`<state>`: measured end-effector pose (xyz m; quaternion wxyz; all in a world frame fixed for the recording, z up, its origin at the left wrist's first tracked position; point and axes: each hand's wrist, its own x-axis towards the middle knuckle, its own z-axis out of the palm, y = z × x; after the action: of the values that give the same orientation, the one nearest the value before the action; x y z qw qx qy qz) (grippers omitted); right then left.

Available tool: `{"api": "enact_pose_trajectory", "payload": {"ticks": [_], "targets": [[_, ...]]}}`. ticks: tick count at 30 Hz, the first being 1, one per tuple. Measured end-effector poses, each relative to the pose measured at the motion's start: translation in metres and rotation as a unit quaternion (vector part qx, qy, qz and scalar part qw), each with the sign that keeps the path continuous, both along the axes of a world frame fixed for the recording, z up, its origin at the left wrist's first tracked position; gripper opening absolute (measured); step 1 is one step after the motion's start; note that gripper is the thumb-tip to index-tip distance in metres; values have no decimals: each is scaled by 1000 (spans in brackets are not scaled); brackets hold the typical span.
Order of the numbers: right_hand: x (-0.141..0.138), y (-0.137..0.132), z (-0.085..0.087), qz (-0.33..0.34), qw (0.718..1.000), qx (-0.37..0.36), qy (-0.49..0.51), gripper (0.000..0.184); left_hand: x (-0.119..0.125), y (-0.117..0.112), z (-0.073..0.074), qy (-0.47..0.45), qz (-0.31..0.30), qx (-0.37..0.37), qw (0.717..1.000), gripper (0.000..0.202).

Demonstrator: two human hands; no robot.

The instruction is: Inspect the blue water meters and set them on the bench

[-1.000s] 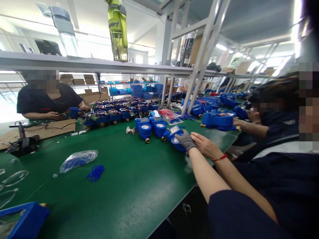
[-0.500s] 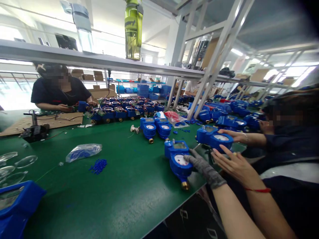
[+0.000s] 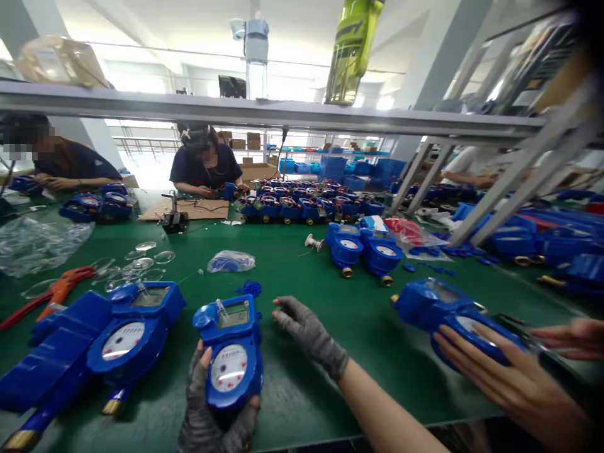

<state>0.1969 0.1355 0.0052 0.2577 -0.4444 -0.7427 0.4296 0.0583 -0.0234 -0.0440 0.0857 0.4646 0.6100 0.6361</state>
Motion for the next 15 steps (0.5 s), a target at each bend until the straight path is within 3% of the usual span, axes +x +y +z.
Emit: {"api": "enact_pose_trajectory", "payload": {"ticks": [2,4,6,7,8,11,13,15], "targets": [[-24,31,3,-40,998,28,-39,26,-7,-1,-1,53,29,10,998,76],[-29,45,7,-43,996,49,-54,24,-10,-2,-2,61,43,2,997,72],[0,41,13,-37,995,72,-57,30,-9,-3,-3,53,45,-4,998,67],[27,35,16,-34,994,88,-56,40,-8,-3,-3,54,40,-5,998,66],[59,29,19,-39,991,110,-58,37,-6,-3,-3,57,35,-2,998,66],[145,14,30,-28,960,265,-80,26,-2,0,-4,75,24,12,997,66],[157,12,35,-22,961,253,-110,33,1,3,-3,86,14,25,996,66],[123,17,36,-14,970,207,-130,38,2,5,-4,98,6,33,995,67]]}}
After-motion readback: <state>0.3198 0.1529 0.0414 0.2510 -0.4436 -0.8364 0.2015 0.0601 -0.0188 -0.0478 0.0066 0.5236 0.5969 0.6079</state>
